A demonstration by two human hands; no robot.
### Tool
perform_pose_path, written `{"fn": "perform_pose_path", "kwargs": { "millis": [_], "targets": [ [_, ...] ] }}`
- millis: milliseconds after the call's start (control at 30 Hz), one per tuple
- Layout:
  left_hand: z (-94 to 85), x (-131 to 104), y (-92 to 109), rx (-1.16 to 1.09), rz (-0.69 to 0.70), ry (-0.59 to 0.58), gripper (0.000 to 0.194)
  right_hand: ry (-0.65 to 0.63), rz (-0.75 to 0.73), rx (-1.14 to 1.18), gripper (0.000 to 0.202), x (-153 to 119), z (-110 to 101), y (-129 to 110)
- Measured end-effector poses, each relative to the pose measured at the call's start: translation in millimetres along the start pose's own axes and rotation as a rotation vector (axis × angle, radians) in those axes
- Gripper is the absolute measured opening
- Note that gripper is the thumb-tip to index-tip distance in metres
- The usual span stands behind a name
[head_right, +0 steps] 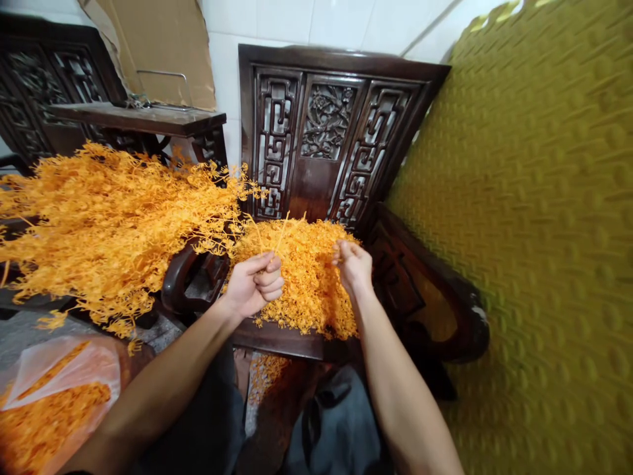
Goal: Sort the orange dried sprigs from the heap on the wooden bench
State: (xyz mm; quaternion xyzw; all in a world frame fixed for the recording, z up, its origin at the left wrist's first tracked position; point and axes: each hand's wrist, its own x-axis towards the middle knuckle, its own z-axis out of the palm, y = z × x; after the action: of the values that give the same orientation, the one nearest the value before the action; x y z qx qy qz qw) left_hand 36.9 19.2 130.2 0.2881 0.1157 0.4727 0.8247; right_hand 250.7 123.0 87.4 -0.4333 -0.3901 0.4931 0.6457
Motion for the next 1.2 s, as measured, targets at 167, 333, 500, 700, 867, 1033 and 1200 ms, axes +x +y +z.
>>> {"fn": "perform_pose_path", "kwargs": {
  "millis": [167, 333, 500, 700, 867, 1033, 1200],
  "targets": [
    [-1.1, 3, -1, -0.131, -0.051, -0.002, 0.035, -0.446, 0.159, 0.057, 0.051, -49, 30, -15],
    [0.9, 3, -5, -0.136, -0.05, -0.016, 0.037, -0.585, 0.15, -0.005, 0.045, -73, 54, -17],
    [5.0, -6, -4, 0.051, -0.081, -0.062, 0.033, -0.179, -0.173, -0.269, 0.046, -32, 24, -3],
    [-1.2, -7, -7, 0.516, -0.101, -0.049, 0.039, -0.068, -0.169, -0.178, 0.043, -15, -17, -19],
    [-15.9, -1, -4, 0.812, -0.213, 0.001, 0.041, -0.235, -0.161, -0.122, 0.032, -49, -12, -50],
    [-23.3, 6, -1, 0.771, -0.082, 0.262, 0.042, -0.367, -0.078, -0.281, 0.031, -59, -16, -54],
    [-15.1, 15, -10, 0.62, 0.074, 0.303, 0.042, -0.589, -0.032, -0.428, 0.037, -71, -12, -55]
  ]
}}
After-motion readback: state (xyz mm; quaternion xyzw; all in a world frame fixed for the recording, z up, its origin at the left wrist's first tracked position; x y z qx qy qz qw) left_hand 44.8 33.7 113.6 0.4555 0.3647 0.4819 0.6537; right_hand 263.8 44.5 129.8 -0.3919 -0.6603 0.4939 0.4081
